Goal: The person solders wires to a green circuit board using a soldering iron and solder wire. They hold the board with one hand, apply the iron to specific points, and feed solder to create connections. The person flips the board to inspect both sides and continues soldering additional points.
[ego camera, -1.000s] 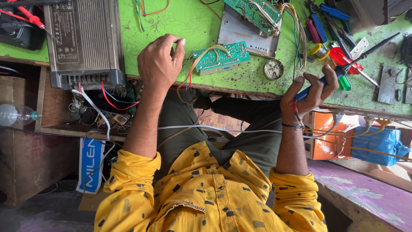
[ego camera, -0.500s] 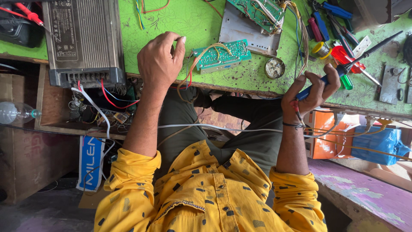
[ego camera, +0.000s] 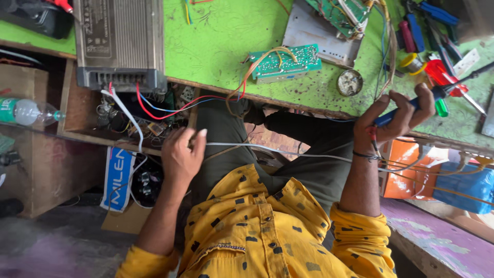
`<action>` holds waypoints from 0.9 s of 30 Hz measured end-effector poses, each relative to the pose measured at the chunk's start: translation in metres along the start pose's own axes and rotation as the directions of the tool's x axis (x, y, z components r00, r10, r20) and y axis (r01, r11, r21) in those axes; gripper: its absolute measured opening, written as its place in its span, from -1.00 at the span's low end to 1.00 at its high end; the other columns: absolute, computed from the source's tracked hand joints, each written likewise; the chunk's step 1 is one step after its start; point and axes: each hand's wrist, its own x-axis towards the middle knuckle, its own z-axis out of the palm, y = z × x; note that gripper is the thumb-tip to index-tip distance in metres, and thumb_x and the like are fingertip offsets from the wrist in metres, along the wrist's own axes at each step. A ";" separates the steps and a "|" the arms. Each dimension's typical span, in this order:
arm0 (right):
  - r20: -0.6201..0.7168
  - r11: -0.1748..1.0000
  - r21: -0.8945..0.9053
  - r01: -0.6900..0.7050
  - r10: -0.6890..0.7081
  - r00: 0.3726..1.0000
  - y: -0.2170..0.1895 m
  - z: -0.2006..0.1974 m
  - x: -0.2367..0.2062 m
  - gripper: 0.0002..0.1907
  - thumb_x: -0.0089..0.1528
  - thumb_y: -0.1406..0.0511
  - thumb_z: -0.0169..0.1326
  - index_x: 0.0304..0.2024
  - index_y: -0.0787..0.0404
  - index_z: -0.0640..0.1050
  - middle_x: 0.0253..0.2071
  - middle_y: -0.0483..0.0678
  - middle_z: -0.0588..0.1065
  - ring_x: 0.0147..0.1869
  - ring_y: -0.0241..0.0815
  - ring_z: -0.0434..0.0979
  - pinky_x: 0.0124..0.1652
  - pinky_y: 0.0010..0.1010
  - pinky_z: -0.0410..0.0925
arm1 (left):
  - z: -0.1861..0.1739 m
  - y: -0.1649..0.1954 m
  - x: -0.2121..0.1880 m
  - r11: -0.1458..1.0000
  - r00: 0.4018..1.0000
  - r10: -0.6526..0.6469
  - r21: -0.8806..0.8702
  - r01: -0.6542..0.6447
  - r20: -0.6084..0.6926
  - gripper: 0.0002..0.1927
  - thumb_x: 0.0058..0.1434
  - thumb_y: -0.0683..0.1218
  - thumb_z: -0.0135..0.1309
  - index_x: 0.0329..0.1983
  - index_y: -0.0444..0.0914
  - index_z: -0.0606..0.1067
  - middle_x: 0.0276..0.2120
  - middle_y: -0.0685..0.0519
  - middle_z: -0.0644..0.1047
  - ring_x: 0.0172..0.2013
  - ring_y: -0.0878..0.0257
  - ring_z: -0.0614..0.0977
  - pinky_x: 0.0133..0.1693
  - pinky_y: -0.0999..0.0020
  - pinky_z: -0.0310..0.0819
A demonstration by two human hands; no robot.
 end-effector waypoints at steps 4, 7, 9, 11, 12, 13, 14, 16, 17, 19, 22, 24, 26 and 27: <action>-0.021 1.000 0.021 0.007 -0.007 1.000 0.010 0.001 -0.012 -0.91 0.34 0.41 0.12 -0.11 0.32 0.54 0.25 0.19 0.33 0.39 0.16 0.35 0.36 0.02 0.24 | 0.025 -0.038 -0.026 0.922 0.903 -0.300 -0.148 0.357 0.308 -0.66 0.37 0.01 0.01 0.08 -0.29 0.48 -0.02 -0.19 0.55 0.03 -0.16 0.56 0.01 0.05 0.41; -0.002 1.000 0.016 0.017 -0.017 1.000 0.004 -0.002 -0.030 -0.92 0.35 0.41 0.13 -0.12 0.31 0.54 0.25 0.19 0.34 0.38 0.16 0.35 0.35 0.02 0.24 | 0.039 -0.064 -0.027 0.732 0.809 -0.357 -0.398 0.553 0.468 -0.57 0.38 0.08 -0.09 0.21 -0.21 0.46 0.17 -0.10 0.51 0.21 0.01 0.49 0.17 0.16 0.32; 0.009 1.000 0.017 0.019 -0.020 1.000 -0.006 -0.004 -0.041 -0.92 0.35 0.40 0.13 -0.12 0.31 0.54 0.26 0.19 0.35 0.38 0.16 0.36 0.34 0.02 0.25 | 0.042 -0.078 -0.026 0.619 0.836 -0.288 -0.575 0.535 0.468 -0.51 0.42 0.15 -0.11 0.29 -0.19 0.43 0.22 -0.05 0.51 0.27 0.08 0.47 0.24 0.21 0.29; 0.014 0.999 0.032 0.018 -0.019 1.000 -0.018 -0.007 -0.045 -0.91 0.35 0.40 0.11 -0.12 0.30 0.55 0.27 0.21 0.36 0.38 0.16 0.38 0.33 0.02 0.26 | 0.038 -0.087 -0.024 0.618 0.814 -0.302 -0.549 0.564 0.496 -0.48 0.44 0.17 -0.08 0.33 -0.20 0.41 0.30 -0.04 0.45 0.33 0.08 0.41 0.28 0.21 0.22; 0.013 0.999 0.032 0.032 -0.033 0.999 -0.023 -0.008 -0.043 -0.91 0.34 0.39 0.13 -0.12 0.31 0.55 0.27 0.21 0.36 0.38 0.17 0.37 0.33 0.02 0.25 | 0.036 -0.091 -0.022 0.616 0.806 -0.308 -0.540 0.574 0.506 -0.46 0.44 0.17 -0.07 0.36 -0.20 0.39 0.34 -0.03 0.42 0.36 0.09 0.38 0.30 0.21 0.18; 0.010 0.999 0.032 0.044 -0.044 0.999 -0.029 -0.008 -0.041 -0.90 0.34 0.39 0.15 -0.12 0.31 0.54 0.26 0.22 0.36 0.38 0.18 0.37 0.33 0.03 0.24 | 0.033 -0.096 -0.019 0.626 0.763 -0.328 -0.477 0.617 0.557 -0.46 0.42 0.18 -0.07 0.33 -0.19 0.42 0.30 -0.04 0.45 0.31 0.07 0.42 0.25 0.19 0.25; 0.009 0.998 0.030 0.051 -0.051 0.999 -0.034 -0.008 -0.037 -0.89 0.33 0.39 0.16 -0.12 0.31 0.54 0.26 0.22 0.36 0.38 0.19 0.36 0.34 0.04 0.24 | 0.030 -0.097 -0.015 0.635 0.714 -0.349 -0.407 0.657 0.607 -0.46 0.39 0.18 -0.06 0.31 -0.18 0.44 0.26 -0.05 0.48 0.26 0.06 0.46 0.20 0.17 0.32; 0.002 0.999 0.023 0.047 -0.047 0.999 -0.049 -0.004 -0.033 -0.89 0.36 0.40 0.21 -0.10 0.32 0.55 0.26 0.20 0.37 0.39 0.17 0.37 0.34 0.03 0.23 | 0.017 -0.095 -0.002 0.779 0.663 -0.363 -0.178 0.602 0.654 -0.47 0.35 0.19 -0.05 0.28 -0.16 0.46 0.18 -0.09 0.53 0.17 0.02 0.53 0.13 0.12 0.41; 0.004 0.999 0.021 0.044 -0.044 0.999 -0.059 0.006 -0.035 -0.88 0.37 0.41 0.24 -0.09 0.32 0.56 0.27 0.19 0.37 0.40 0.16 0.37 0.35 0.02 0.23 | 0.008 -0.096 0.005 0.878 0.668 -0.351 -0.018 0.478 0.656 -0.47 0.35 0.19 -0.05 0.27 -0.16 0.46 0.14 -0.11 0.56 0.13 -0.02 0.56 0.10 0.09 0.43; 0.041 0.985 0.093 0.148 -0.152 0.988 -0.081 0.030 -0.035 -0.92 0.30 0.46 0.22 -0.15 0.26 0.61 0.23 0.17 0.38 0.34 0.17 0.41 0.26 -0.04 0.33 | -0.014 -0.082 0.014 0.943 0.712 -0.302 0.090 0.319 0.635 -0.47 0.33 0.20 -0.01 0.23 -0.17 0.46 0.01 -0.11 0.61 0.00 -0.03 0.63 0.02 0.08 0.49; 0.211 0.942 0.088 0.325 -0.336 0.918 -0.120 0.058 -0.035 -0.81 0.26 0.43 0.34 -0.09 0.16 0.66 0.23 0.13 0.37 0.32 0.20 0.35 0.29 -0.02 0.27 | -0.034 -0.033 0.022 0.957 0.909 0.016 -0.271 0.107 0.416 -0.56 0.22 0.13 0.18 0.08 -0.18 0.54 -0.17 -0.04 0.67 -0.10 0.11 0.72 -0.01 0.21 0.58; 0.375 0.960 0.071 0.270 -0.276 0.885 -0.146 0.076 -0.033 -0.67 0.28 0.30 0.42 0.05 0.19 0.62 0.29 0.13 0.34 0.38 0.20 0.35 0.35 0.07 0.22 | -0.030 -0.003 0.044 0.846 0.899 0.436 -0.324 -0.423 -0.035 -0.48 0.25 0.05 0.29 0.17 -0.28 0.46 0.11 -0.11 0.57 0.10 -0.02 0.60 0.15 0.07 0.43; 0.384 0.965 0.095 0.244 -0.261 0.886 -0.169 0.091 -0.034 -0.56 0.23 0.24 0.46 0.08 0.22 0.62 0.28 0.15 0.34 0.36 0.21 0.33 0.33 0.08 0.20 | -0.015 0.013 0.076 0.831 0.866 0.478 -0.242 -0.500 -0.148 -0.27 0.24 0.09 0.30 0.31 -0.44 0.37 0.23 -0.27 0.44 0.19 -0.16 0.48 0.21 -0.01 0.30; 0.391 0.967 0.109 0.232 -0.256 0.884 -0.177 0.093 -0.036 -0.51 0.20 0.21 0.47 0.10 0.24 0.61 0.27 0.16 0.33 0.35 0.22 0.32 0.32 0.08 0.20 | -0.007 0.017 0.089 0.828 0.861 0.494 -0.237 -0.509 -0.123 -0.32 0.23 0.08 0.30 0.26 -0.41 0.39 0.20 -0.25 0.47 0.17 -0.14 0.49 0.19 -0.01 0.29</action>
